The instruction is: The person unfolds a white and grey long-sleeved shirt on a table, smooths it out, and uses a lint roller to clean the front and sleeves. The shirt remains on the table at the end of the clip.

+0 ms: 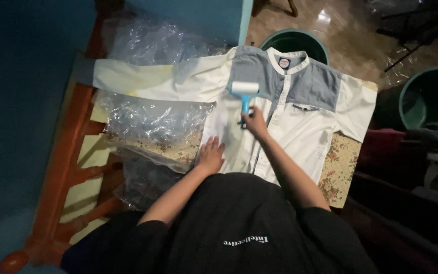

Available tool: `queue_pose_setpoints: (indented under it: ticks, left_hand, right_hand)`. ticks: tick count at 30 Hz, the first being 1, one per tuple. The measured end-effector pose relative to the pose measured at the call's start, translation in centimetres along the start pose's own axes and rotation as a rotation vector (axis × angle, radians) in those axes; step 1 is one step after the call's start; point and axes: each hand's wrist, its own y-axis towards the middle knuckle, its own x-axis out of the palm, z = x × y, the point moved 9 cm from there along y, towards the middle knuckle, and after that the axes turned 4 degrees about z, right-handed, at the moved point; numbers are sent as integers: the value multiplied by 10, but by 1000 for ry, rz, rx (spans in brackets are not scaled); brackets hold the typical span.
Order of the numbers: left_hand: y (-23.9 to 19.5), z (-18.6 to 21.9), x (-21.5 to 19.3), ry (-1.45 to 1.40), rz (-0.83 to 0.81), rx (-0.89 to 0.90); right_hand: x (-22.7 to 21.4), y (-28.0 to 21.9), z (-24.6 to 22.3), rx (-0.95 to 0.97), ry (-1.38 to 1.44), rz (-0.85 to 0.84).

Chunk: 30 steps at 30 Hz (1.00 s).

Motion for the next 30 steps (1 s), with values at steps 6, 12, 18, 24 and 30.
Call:
queue_pose_setpoints:
  ticks: [6,12,18,24,30]
  left_hand:
    - [20,-13,2,-45,69,2]
    - [-5,13,-21,2,-55,12]
    - [-4,20,-13,109,-64,44]
    - [29,18,-14,138,-46,83]
    - [55,27,-36,144,-40,118]
  right_hand:
    - [-20,-116,24,21,52,-122]
    - [-124,-151,64,-62,-351,172]
    - [-174,-177,85,-62,-478,333]
    - [-165,-140,128,-306,-927,337]
    - [-176,-103,124,-96,-775,261]
